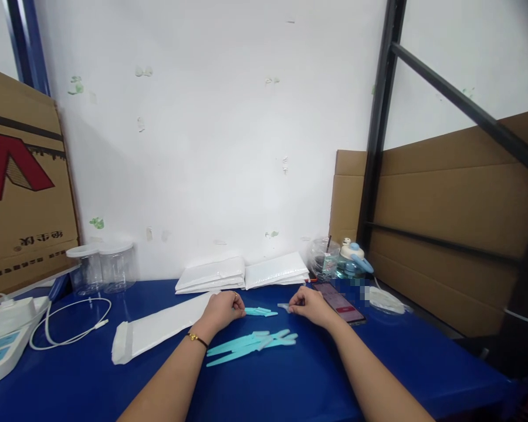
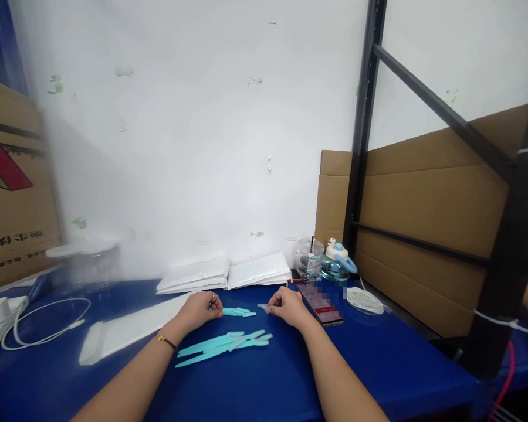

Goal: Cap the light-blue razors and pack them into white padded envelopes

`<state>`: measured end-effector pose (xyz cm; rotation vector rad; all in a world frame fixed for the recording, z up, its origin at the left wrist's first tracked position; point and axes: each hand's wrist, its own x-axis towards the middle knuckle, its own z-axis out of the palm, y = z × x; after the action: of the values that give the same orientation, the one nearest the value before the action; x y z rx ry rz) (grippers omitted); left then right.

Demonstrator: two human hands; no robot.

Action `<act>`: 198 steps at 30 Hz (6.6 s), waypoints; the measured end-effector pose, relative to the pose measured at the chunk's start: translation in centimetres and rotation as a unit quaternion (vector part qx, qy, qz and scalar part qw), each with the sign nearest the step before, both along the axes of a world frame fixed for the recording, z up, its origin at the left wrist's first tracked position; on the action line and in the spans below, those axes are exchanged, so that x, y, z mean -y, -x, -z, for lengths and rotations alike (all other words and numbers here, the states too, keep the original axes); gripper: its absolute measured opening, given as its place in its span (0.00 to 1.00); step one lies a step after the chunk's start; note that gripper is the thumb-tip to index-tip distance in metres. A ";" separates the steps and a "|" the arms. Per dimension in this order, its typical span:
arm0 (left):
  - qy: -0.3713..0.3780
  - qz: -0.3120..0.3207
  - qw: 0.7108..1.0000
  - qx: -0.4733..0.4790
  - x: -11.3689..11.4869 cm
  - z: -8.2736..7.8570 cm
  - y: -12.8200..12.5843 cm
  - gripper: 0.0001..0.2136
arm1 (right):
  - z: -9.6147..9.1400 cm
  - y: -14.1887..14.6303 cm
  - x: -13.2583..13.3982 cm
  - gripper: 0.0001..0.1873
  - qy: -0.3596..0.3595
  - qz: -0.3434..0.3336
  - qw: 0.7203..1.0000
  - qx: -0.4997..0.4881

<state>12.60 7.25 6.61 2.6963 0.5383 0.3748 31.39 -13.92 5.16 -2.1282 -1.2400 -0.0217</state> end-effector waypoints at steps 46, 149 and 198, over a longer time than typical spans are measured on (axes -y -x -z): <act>0.041 0.126 0.989 -0.059 3.0 0.6 -0.3 0.12 | -0.6 2.7 -0.3 0.09 0.116 -0.155 0.981 -0.008; 0.102 0.123 0.974 -0.159 3.8 -1.3 2.4 0.09 | 0.0 3.0 -0.6 0.13 0.028 -0.234 0.941 -0.243; 0.105 0.161 0.981 0.033 2.6 -1.2 2.3 0.22 | -0.1 0.4 0.5 0.07 -0.040 -0.051 0.998 -0.025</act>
<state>10.34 4.63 7.77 2.4987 0.1085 0.2964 30.98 -14.39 5.24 -1.9820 -1.2953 0.0258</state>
